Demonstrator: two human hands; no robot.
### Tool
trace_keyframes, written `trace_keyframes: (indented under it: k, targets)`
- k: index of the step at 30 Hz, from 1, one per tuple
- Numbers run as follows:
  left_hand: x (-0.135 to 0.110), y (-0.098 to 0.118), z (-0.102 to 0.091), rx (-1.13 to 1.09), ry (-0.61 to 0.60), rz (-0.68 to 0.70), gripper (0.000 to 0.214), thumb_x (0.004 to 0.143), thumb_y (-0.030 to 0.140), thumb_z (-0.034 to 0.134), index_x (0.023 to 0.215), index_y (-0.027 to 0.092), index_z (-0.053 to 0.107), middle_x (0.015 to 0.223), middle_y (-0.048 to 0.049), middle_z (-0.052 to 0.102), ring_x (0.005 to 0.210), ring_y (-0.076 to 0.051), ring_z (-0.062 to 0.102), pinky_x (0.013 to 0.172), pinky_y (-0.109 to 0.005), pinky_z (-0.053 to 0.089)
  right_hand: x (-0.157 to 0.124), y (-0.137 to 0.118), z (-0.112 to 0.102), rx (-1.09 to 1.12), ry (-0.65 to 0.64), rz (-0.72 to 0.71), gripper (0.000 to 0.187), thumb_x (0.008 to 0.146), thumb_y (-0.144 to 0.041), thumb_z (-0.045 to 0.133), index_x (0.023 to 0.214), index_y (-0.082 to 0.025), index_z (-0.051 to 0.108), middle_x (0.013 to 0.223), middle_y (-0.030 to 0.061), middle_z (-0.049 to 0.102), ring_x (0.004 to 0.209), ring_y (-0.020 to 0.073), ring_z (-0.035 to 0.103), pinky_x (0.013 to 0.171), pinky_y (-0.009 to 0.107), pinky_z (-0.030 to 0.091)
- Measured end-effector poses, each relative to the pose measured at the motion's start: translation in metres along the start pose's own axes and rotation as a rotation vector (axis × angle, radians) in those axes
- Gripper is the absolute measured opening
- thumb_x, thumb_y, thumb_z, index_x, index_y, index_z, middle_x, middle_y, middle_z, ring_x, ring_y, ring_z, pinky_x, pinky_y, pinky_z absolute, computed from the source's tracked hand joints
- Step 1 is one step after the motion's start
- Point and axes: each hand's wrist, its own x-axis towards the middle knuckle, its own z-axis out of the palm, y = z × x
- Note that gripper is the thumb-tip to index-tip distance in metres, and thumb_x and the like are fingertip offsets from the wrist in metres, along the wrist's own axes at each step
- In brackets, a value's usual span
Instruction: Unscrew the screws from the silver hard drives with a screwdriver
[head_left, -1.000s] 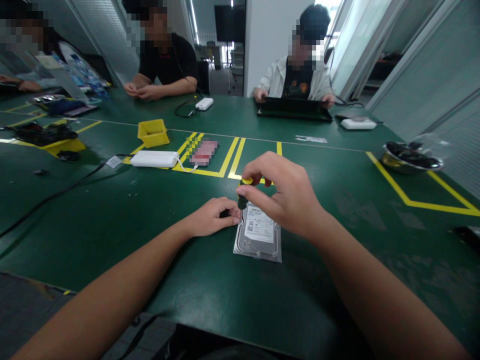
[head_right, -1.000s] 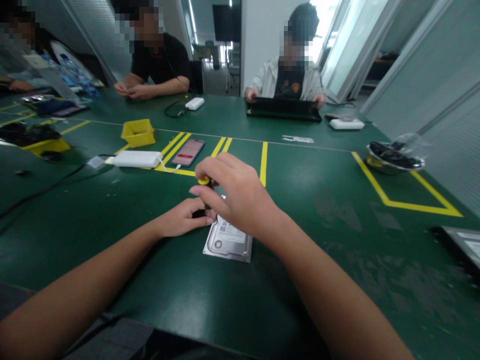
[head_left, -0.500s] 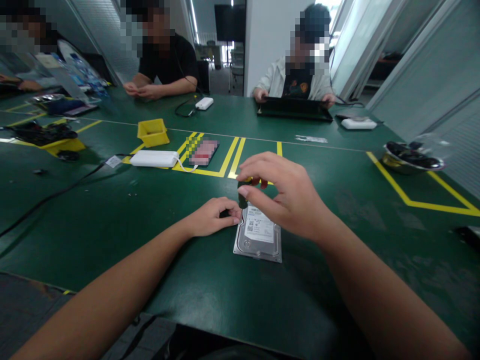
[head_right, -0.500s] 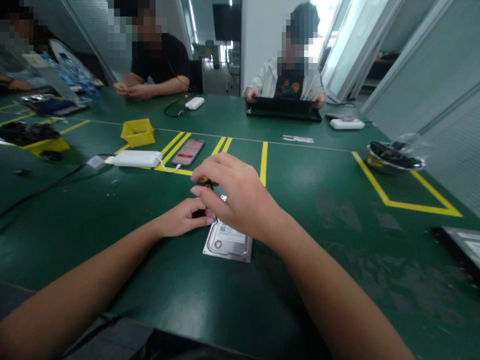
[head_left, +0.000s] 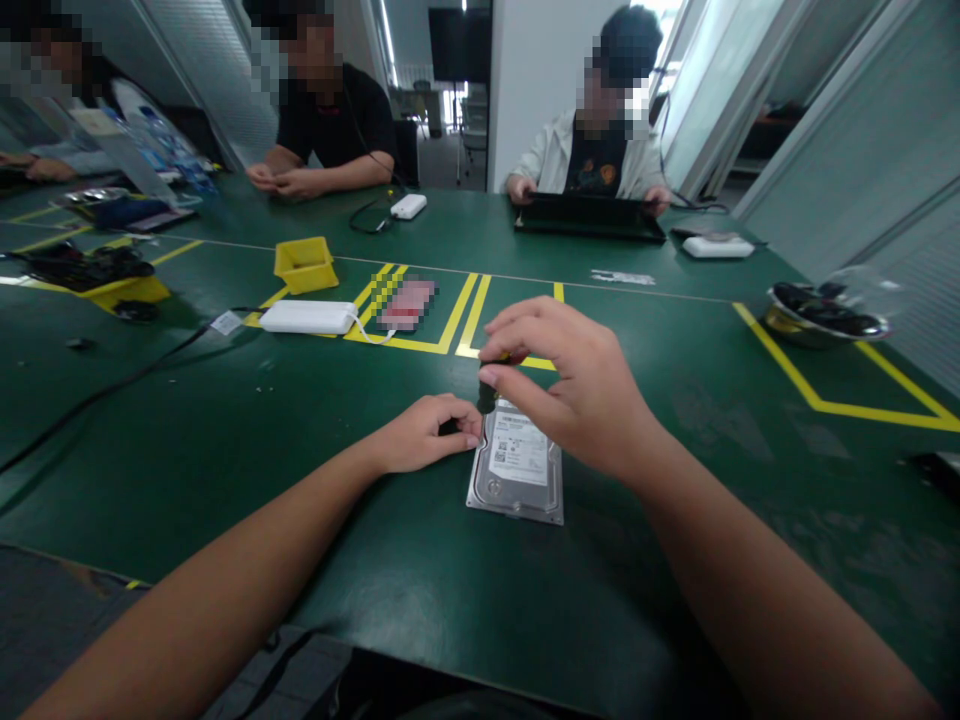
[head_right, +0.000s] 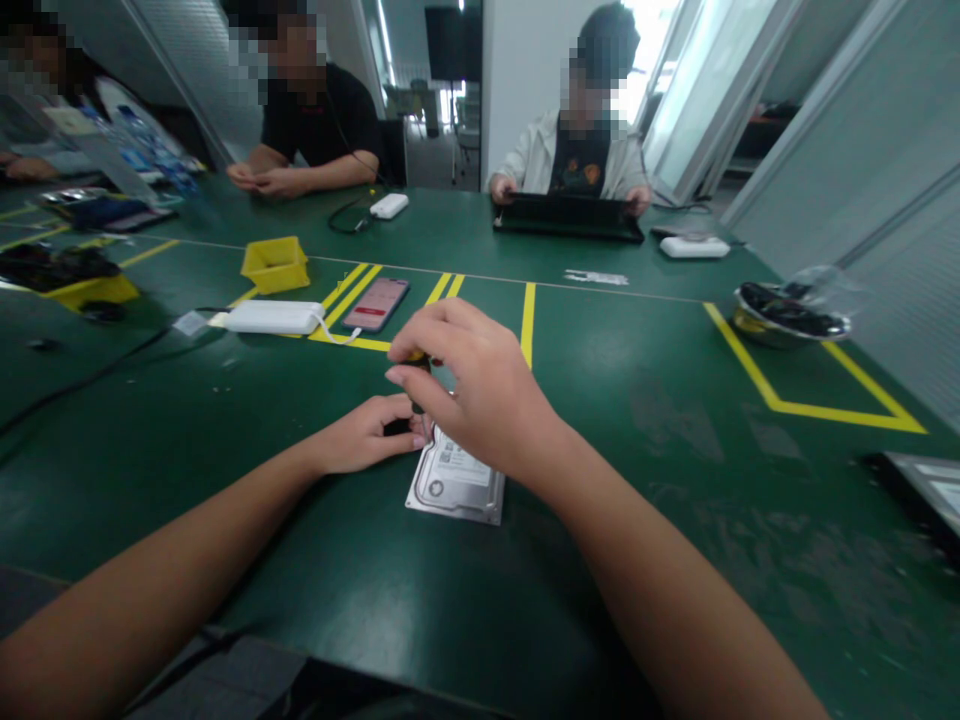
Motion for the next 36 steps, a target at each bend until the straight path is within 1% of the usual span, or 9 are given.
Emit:
trace_keyframes:
  k: [2,4,7,15,20,23,29,34,36]
  targets:
    - [-0.0002,0.0,0.0001,-0.002,0.001,0.002,0.009,0.089,0.025,0.062,0.089,0.017,0.064,0.084,-0.0001,0.064,0.08,-0.015,0.059,0.077,-0.028,0.044,0.0001,0.0004,0.0011,-0.034,0.014,0.008,0.006,0.085,-0.019,0.064,0.087,-0.015,0.068,0.092,0.0056,0.067,0.09,0.0175,0.061,0.079,0.03,0.049]
    - [-0.0002,-0.0002,-0.0001,0.003,-0.001,0.001,0.01,0.09,0.026,0.062,0.088,0.016,0.064,0.084,-0.0004,0.065,0.08,-0.015,0.06,0.077,-0.028,0.044,-0.0001,0.0005,0.0011,-0.03,-0.005,0.015,0.011,0.086,-0.015,0.06,0.094,-0.015,0.068,0.094,0.0049,0.068,0.089,0.0168,0.062,0.08,0.03,0.05]
    - [0.0001,-0.0008,-0.0005,0.02,-0.008,-0.005,0.012,0.09,0.028,0.062,0.087,0.016,0.065,0.084,-0.0008,0.065,0.081,-0.015,0.06,0.078,-0.028,0.044,-0.0009,0.0002,-0.0005,0.01,-0.034,0.015,0.023,0.087,-0.01,0.054,0.104,-0.014,0.068,0.104,0.005,0.072,0.097,0.0162,0.066,0.087,0.03,0.051]
    - [0.0,-0.0025,-0.0003,0.015,-0.015,-0.014,0.013,0.09,0.029,0.062,0.089,0.016,0.066,0.084,-0.0013,0.065,0.081,-0.015,0.06,0.077,-0.028,0.044,-0.0015,0.0021,-0.0055,0.012,-0.116,-0.055,0.032,0.087,-0.007,0.049,0.11,-0.013,0.07,0.118,0.0069,0.071,0.115,0.0177,0.064,0.101,0.033,0.049]
    - [0.0008,-0.0014,0.0001,-0.014,-0.007,-0.004,0.009,0.09,0.025,0.063,0.09,0.016,0.064,0.085,-0.0004,0.065,0.081,-0.015,0.06,0.078,-0.028,0.045,-0.0009,-0.0002,-0.0069,-0.083,-0.137,-0.067,0.031,0.089,-0.011,0.05,0.113,-0.011,0.07,0.112,0.0105,0.068,0.104,0.019,0.063,0.09,0.035,0.052]
    - [0.0003,-0.0019,0.0008,-0.024,0.006,0.01,0.007,0.089,0.023,0.063,0.09,0.016,0.064,0.085,0.0004,0.066,0.081,-0.014,0.06,0.077,-0.027,0.045,-0.0009,-0.002,-0.0068,-0.115,-0.137,-0.07,0.03,0.09,-0.015,0.052,0.114,-0.011,0.069,0.102,0.0103,0.064,0.093,0.018,0.06,0.082,0.034,0.051]
    - [-0.0012,-0.0041,0.0018,-0.018,0.018,0.009,0.006,0.089,0.023,0.065,0.09,0.017,0.065,0.084,0.0014,0.065,0.08,-0.014,0.06,0.077,-0.026,0.044,-0.002,-0.0024,-0.0052,-0.156,-0.12,-0.098,0.028,0.092,-0.018,0.052,0.112,-0.009,0.07,0.092,0.0092,0.058,0.083,0.017,0.055,0.075,0.033,0.048]
    - [-0.0005,-0.0036,0.0013,-0.005,0.011,0.009,0.007,0.09,0.024,0.064,0.091,0.017,0.065,0.085,0.001,0.065,0.081,-0.014,0.06,0.077,-0.027,0.044,-0.0018,0.0005,-0.0013,-0.087,-0.082,-0.114,0.025,0.091,-0.016,0.054,0.111,-0.009,0.069,0.106,0.0122,0.064,0.097,0.0182,0.06,0.085,0.033,0.05]
    - [0.0,-0.0025,0.0008,-0.003,0.008,0.015,0.008,0.09,0.024,0.063,0.09,0.016,0.065,0.083,0.001,0.064,0.079,-0.014,0.06,0.076,-0.027,0.044,-0.0015,0.0021,0.0006,-0.035,-0.072,-0.132,0.024,0.091,-0.014,0.054,0.111,-0.01,0.067,0.11,0.0106,0.067,0.102,0.0177,0.062,0.089,0.032,0.05]
